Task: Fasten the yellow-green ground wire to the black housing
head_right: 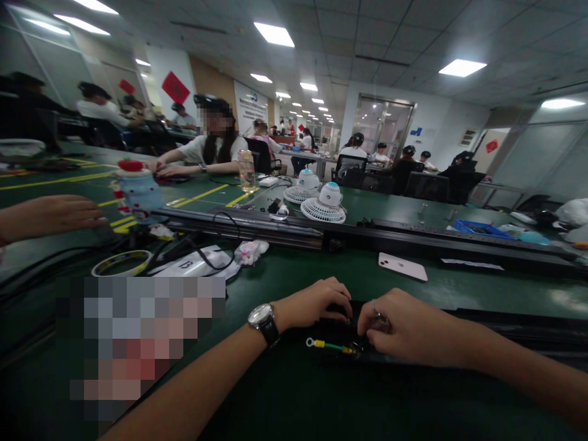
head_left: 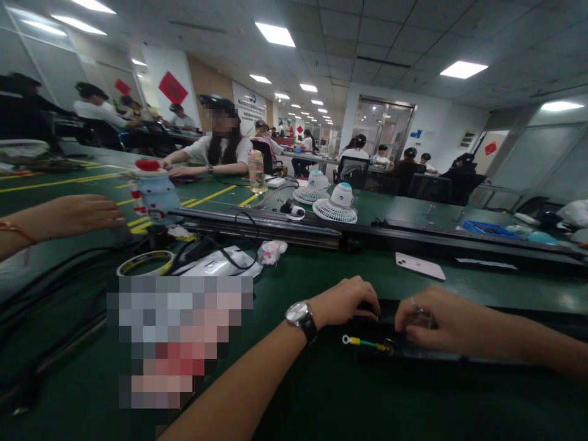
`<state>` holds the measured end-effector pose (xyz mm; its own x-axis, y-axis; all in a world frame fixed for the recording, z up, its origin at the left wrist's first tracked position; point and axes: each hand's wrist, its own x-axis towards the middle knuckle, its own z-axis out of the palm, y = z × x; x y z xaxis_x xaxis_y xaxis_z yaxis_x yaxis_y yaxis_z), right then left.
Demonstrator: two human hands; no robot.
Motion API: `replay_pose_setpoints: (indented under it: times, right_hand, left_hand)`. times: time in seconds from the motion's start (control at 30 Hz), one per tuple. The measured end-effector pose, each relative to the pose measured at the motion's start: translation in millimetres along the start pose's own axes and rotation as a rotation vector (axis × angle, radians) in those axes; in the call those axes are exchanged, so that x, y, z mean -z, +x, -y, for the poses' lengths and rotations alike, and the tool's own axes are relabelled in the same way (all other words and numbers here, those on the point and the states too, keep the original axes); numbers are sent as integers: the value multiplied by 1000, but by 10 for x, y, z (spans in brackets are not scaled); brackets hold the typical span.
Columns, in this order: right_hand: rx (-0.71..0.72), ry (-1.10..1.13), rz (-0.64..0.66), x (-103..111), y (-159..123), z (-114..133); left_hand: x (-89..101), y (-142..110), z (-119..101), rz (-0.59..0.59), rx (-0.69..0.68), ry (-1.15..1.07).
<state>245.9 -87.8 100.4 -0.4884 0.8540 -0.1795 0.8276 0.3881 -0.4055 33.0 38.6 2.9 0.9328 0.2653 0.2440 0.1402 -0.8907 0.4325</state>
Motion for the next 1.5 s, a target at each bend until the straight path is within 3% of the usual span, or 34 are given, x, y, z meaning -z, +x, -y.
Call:
replay_pose_setpoints:
  times: [1.5]
  right_hand:
    - [-15,7,21,-36,-120,-19]
  left_hand:
    - [18,2,-15,28,2,21]
